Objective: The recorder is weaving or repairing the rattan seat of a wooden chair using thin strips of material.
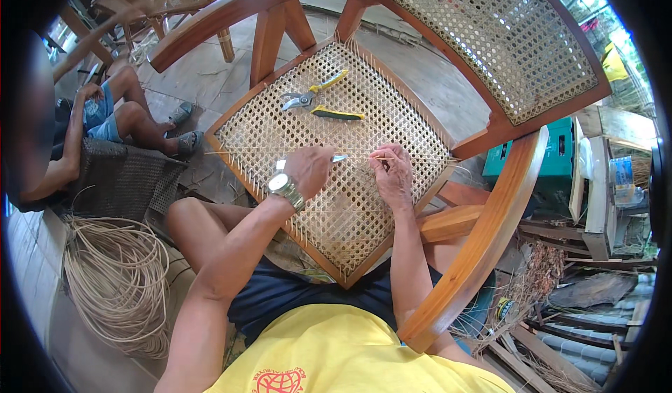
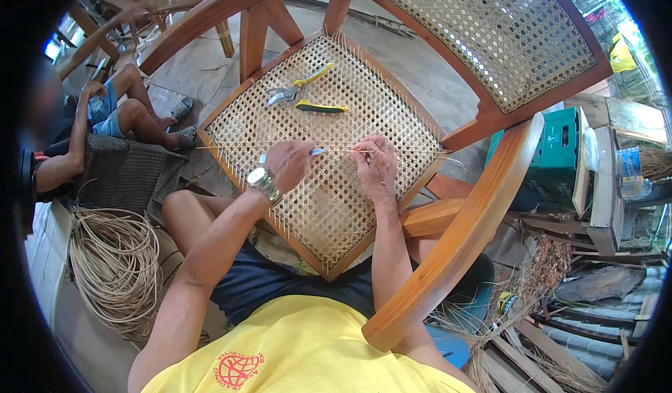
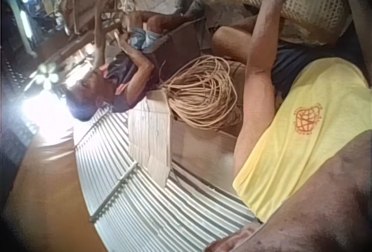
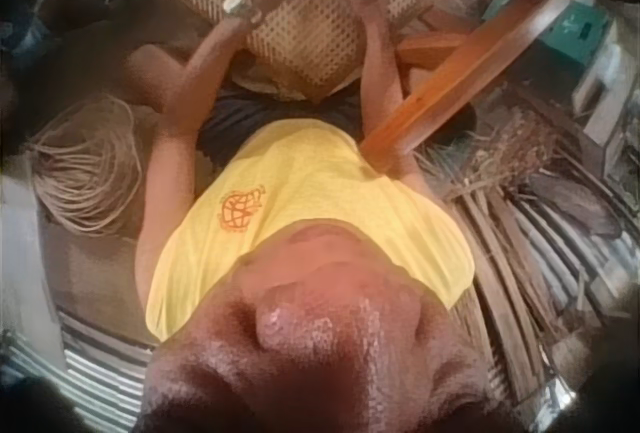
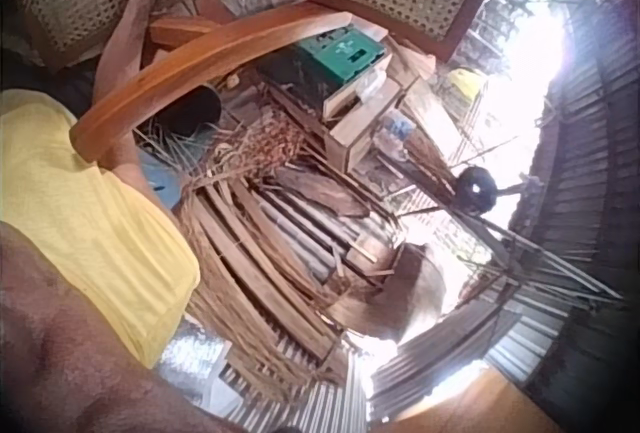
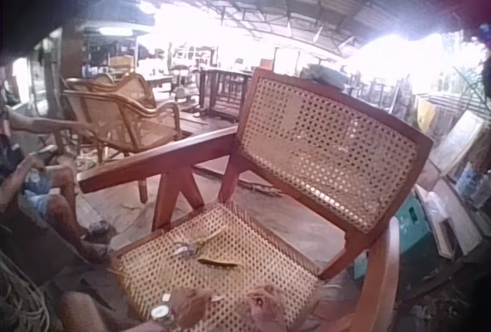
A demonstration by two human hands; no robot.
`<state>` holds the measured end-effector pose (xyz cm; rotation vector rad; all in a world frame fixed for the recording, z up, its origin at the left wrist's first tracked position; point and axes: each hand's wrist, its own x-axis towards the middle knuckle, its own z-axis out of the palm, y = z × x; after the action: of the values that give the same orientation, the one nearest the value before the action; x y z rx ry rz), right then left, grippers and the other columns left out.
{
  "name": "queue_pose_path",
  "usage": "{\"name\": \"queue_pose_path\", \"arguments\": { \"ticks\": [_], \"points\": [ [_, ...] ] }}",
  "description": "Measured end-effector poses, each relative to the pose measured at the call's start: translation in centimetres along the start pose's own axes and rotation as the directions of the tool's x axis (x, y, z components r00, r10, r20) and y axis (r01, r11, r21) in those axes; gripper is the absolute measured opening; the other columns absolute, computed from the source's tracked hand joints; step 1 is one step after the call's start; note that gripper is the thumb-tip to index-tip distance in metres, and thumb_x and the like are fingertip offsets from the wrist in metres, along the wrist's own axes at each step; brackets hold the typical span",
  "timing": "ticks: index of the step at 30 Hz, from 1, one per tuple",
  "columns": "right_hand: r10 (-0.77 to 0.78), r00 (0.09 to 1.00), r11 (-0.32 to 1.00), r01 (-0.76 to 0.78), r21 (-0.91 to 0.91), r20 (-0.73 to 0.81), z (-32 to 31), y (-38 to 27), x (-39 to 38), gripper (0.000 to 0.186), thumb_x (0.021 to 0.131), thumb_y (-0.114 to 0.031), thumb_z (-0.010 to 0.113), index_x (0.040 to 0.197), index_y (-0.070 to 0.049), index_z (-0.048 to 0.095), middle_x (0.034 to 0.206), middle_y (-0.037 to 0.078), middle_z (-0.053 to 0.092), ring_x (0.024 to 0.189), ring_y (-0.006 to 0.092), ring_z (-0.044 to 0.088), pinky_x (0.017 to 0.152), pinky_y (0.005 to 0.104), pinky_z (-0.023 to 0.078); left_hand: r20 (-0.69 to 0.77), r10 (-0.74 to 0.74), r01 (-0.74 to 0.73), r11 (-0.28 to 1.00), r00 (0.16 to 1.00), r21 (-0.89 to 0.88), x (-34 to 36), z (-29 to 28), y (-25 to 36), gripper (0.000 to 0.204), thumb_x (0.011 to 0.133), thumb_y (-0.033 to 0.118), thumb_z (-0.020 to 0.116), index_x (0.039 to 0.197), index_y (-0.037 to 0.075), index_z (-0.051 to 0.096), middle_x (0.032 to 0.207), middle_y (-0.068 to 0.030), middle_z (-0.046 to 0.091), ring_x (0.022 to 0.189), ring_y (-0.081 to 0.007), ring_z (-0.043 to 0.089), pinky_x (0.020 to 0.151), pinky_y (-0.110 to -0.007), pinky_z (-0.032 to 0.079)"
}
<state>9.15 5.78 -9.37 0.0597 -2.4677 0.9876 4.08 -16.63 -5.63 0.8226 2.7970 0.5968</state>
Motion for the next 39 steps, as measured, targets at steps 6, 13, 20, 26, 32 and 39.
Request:
{"name": "queue_pose_path", "arguments": {
  "ticks": [6, 13, 20, 26, 32, 39],
  "points": [
    [-0.015, 0.999, 0.999, 0.016, -0.051, 0.036, 0.1, -0.3, 0.3, 0.012, 0.078, -0.012, 0.078, 0.086, -0.014, 0.069, 0.096, 0.000, 0.064, 0.099, 0.0236, 0.060, 0.090, 0.0413, 0.046, -0.273, -0.194, 0.198, 0.980, 0.942, -0.012, -4.4, -3.2, -7.7, 0.020, 0.095, 0.023, 0.063, 0.084, 0.007, 0.065, 0.079, -0.0112, 0.070, 0.068, -0.0247, 0.067, 0.059, -0.040, 0.052],
    [-0.028, 0.999, 0.999, 0.028, -0.014, 0.031, 0.0, -0.8, 0.1, 0.013, 0.081, -0.015, 0.076, 0.093, -0.015, 0.070, 0.099, 0.001, 0.064, 0.103, 0.0235, 0.060, 0.092, 0.0415, 0.046, -0.313, -0.324, 0.375, 0.919, 0.892, 0.117, -9.4, -5.4, -9.9, 0.033, 0.091, 0.037, 0.067, 0.082, 0.006, 0.063, 0.079, -0.0149, 0.065, 0.077, -0.0355, 0.064, 0.069, -0.046, 0.050],
    [-0.063, 0.995, 0.993, 0.055, 0.100, 0.080, 4.0, -5.3, 1.4, 0.026, 0.092, -0.024, 0.070, 0.118, -0.020, 0.065, 0.109, 0.004, 0.067, 0.111, 0.0240, 0.059, 0.104, 0.0435, 0.044, -0.571, -0.303, 0.464, 0.872, 0.763, 0.157, -10.8, -8.1, -8.5, 0.036, 0.092, 0.041, 0.066, 0.088, 0.005, 0.066, 0.085, -0.0161, 0.064, 0.082, -0.0369, 0.063, 0.070, -0.046, 0.048],
    [-0.159, 0.798, 0.986, 0.093, 0.141, 0.582, 6.5, -8.0, 4.2, 0.021, 0.097, -0.033, 0.063, 0.103, -0.014, 0.069, 0.093, 0.004, 0.068, 0.097, 0.0209, 0.062, 0.097, 0.0405, 0.047, -0.474, -0.545, 0.677, 0.718, 0.691, 0.161, -11.7, -8.8, -10.0, 0.045, 0.096, 0.050, 0.056, 0.098, 0.006, 0.065, 0.092, -0.0176, 0.065, 0.094, -0.0383, 0.066, 0.080, -0.049, 0.052],
    [0.212, 0.953, 0.519, -0.298, 0.801, 0.217, -0.2, -5.1, 6.3, 0.026, 0.100, -0.036, 0.060, 0.093, -0.011, 0.067, 0.068, -0.004, 0.051, 0.058, 0.0047, 0.046, 0.051, 0.0183, 0.037, -0.083, -0.419, 0.427, 0.874, 0.904, 0.233, -9.2, -8.0, -5.7, 0.041, 0.102, 0.039, 0.045, 0.109, 0.006, 0.066, 0.109, -0.0240, 0.069, 0.088, -0.0393, 0.069, 0.076, -0.053, 0.054],
    [0.183, 0.983, 0.354, -0.087, 0.931, 0.022, -3.6, -6.7, 6.4, 0.014, 0.101, -0.023, 0.061, 0.095, -0.011, 0.066, 0.079, -0.002, 0.059, 0.062, 0.0056, 0.050, 0.056, 0.0198, 0.042, 0.075, -0.301, 0.309, 0.940, 0.951, -0.141, -2.9, -0.7, 3.4, 0.039, 0.103, 0.039, 0.049, 0.135, 0.016, 0.052, 0.070, -0.0121, 0.065, 0.057, -0.0218, 0.062, 0.052, -0.036, 0.048]
  ]
}}
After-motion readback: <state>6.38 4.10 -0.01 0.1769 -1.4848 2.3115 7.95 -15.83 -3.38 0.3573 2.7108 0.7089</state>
